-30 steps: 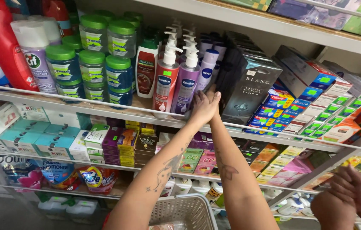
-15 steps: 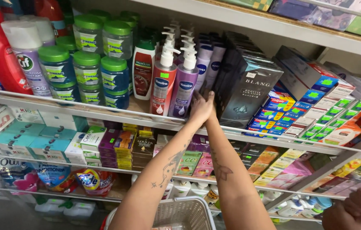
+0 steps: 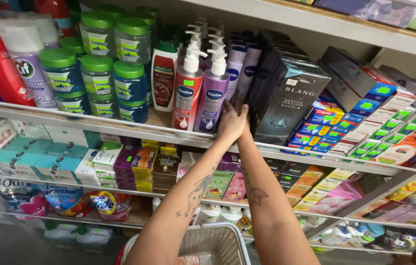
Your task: The recorder is taking bottles of personal care products from a shelf, wiping them with a cloth, and placing them into a white shopping basket.
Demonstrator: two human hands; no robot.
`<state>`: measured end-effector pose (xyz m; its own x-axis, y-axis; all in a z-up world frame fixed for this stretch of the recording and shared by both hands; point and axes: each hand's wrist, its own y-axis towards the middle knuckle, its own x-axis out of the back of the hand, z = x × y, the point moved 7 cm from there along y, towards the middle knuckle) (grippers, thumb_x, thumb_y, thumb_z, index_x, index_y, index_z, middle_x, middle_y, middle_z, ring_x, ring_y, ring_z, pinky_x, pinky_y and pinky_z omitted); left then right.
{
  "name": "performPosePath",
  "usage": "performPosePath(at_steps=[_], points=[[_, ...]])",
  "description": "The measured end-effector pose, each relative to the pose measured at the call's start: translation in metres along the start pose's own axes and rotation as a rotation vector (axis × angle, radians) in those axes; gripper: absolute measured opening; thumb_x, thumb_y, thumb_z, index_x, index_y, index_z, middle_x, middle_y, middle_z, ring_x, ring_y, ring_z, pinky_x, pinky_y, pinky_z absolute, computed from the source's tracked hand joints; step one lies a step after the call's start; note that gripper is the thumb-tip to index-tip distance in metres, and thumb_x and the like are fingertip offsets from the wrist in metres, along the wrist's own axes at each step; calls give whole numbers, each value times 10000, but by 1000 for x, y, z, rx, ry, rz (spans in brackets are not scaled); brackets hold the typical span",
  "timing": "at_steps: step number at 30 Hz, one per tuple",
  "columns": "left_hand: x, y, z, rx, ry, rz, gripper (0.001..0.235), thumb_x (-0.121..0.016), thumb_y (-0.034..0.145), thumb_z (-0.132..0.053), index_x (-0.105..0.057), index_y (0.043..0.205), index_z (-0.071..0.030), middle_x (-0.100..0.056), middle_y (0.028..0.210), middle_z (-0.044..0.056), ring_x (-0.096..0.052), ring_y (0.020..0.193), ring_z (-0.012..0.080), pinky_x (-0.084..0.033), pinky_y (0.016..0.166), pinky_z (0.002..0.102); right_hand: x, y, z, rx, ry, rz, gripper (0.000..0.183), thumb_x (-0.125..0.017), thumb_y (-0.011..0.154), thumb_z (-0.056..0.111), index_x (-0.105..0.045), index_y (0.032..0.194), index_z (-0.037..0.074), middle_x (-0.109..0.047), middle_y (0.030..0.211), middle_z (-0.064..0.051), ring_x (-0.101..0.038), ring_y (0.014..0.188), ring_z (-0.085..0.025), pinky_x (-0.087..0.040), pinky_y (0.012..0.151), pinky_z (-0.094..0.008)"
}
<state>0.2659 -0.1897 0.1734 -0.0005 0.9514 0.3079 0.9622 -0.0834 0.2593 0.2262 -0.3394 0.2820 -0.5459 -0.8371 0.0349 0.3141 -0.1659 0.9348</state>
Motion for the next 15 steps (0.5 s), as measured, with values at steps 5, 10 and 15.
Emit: performPosePath(at_steps=[5, 10, 15], points=[[-7, 7, 3, -75, 49, -31, 953, -500, 973, -537, -132, 1568, 110, -353, 1524, 413, -467, 1370, 498, -403, 1153, 482, 2, 8, -23, 66, -45, -41, 486, -594, 1069, 111, -408, 1510, 22, -593, 1426, -163, -597, 1259, -279, -473, 1146, -397], [6, -28, -12, -433, 79, -275, 765, -635, 967, -469, -421, 1485, 51, -471, 1511, 328, -460, 1418, 457, -370, 1205, 482, -3, -53, -32, 22, -70, -2, 496, -645, 1058, 74, -428, 1500, 15, -606, 1423, -156, -603, 1258, -277, -478, 1154, -407], [106, -177, -67, -848, -227, 186, 582, -658, 1170, -316, -336, 1594, -79, -374, 1654, 111, -335, 1532, 270, -284, 1306, 369, 2, -116, 127, -129, -47, 147, 509, -696, 1046, 36, -448, 1490, 8, -618, 1421, -149, -609, 1257, -275, -484, 1163, -417]])
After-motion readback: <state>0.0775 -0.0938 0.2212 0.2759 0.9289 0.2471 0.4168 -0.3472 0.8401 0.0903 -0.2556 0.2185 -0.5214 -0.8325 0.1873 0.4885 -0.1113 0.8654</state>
